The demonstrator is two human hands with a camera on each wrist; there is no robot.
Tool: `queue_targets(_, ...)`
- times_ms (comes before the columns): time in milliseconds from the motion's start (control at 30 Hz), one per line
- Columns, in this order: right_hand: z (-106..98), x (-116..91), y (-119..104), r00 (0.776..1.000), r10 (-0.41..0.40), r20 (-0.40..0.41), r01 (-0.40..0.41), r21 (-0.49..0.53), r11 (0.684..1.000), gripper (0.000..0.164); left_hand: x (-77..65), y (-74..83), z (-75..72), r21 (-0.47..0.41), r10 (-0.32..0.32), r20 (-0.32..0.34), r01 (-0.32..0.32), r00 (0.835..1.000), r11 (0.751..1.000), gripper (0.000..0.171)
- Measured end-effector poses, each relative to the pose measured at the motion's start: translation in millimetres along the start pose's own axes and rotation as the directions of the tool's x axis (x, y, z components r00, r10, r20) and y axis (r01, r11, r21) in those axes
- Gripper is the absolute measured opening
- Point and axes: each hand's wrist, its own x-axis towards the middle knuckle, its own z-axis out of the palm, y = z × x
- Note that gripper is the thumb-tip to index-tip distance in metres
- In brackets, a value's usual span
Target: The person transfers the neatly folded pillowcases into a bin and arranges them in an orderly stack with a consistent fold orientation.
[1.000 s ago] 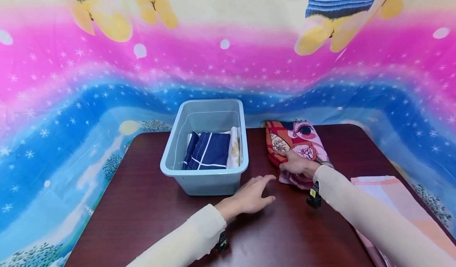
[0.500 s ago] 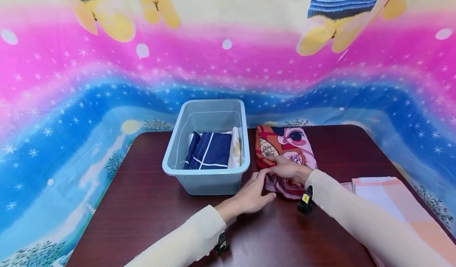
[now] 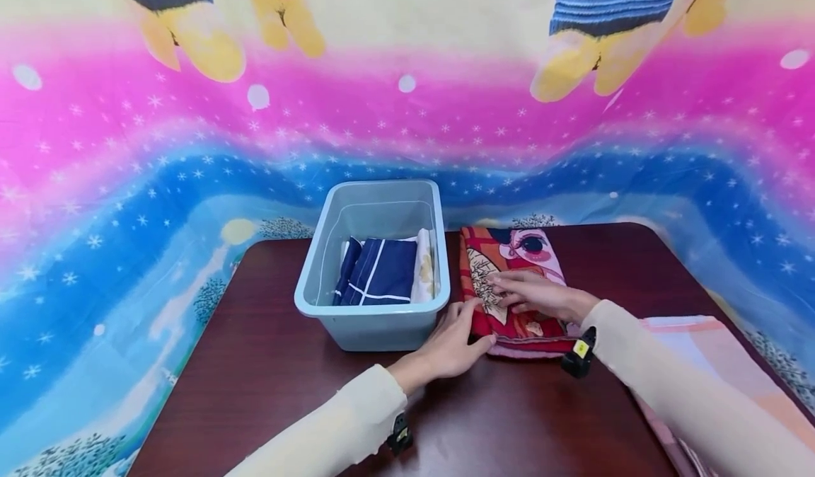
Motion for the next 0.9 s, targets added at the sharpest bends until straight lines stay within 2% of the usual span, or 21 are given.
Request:
queue_targets(67,-10,-3,4,0.997,-0.058,-0.041,0.055,-0.072,0.996,0.063,2.5,1.6,0.4,-0.006,-0.007,-0.014,0.007,1.0,1.0,0.069)
queue_targets(167,-24,-7,10,0.976,-0.141,-0.167,0.094,-0.262,0.961,0.058,7.3,4.5,1.9,-0.029,-0.033,-0.024,0.032,0.999,0.999,0.073)
queue_targets(267,-35,-9,18,0.941,-0.196,-0.276,0.071,-0.406,0.911,0.058,13.4,6.8,4.9,-0.071,-0.075,-0.022,0.074,0.997,0.995,0.077)
queue_targets(333,-42,-11,23,0.93,-0.169,-0.326,0.01,-0.438,0.899,0.064,18.5,7.4,7.8,-0.105,-0.102,-0.027,0.098,0.994,0.99,0.078)
queue_targets(400,-47,-14,28,0.925,-0.127,-0.358,-0.05,-0.447,0.893,0.073,23.7,6.6,11.5,-0.135,-0.126,-0.035,0.12,0.991,0.984,0.078)
queue_targets(500,-54,-15,37,0.932,-0.052,-0.357,-0.107,-0.412,0.905,0.085,31.7,4.3,17.1,-0.178,-0.139,-0.076,0.124,0.987,0.976,0.081)
queue_targets(700,-61,-14,56,0.962,-0.028,-0.273,-0.059,-0.305,0.951,0.102,44.4,0.4,22.9,-0.263,-0.15,-0.145,0.108,0.978,0.959,0.079)
queue_targets(900,-63,-17,65,0.969,-0.028,-0.245,-0.045,-0.286,0.957,0.107,50.7,-6.4,23.9,-0.337,-0.177,-0.166,0.113,0.97,0.935,0.072)
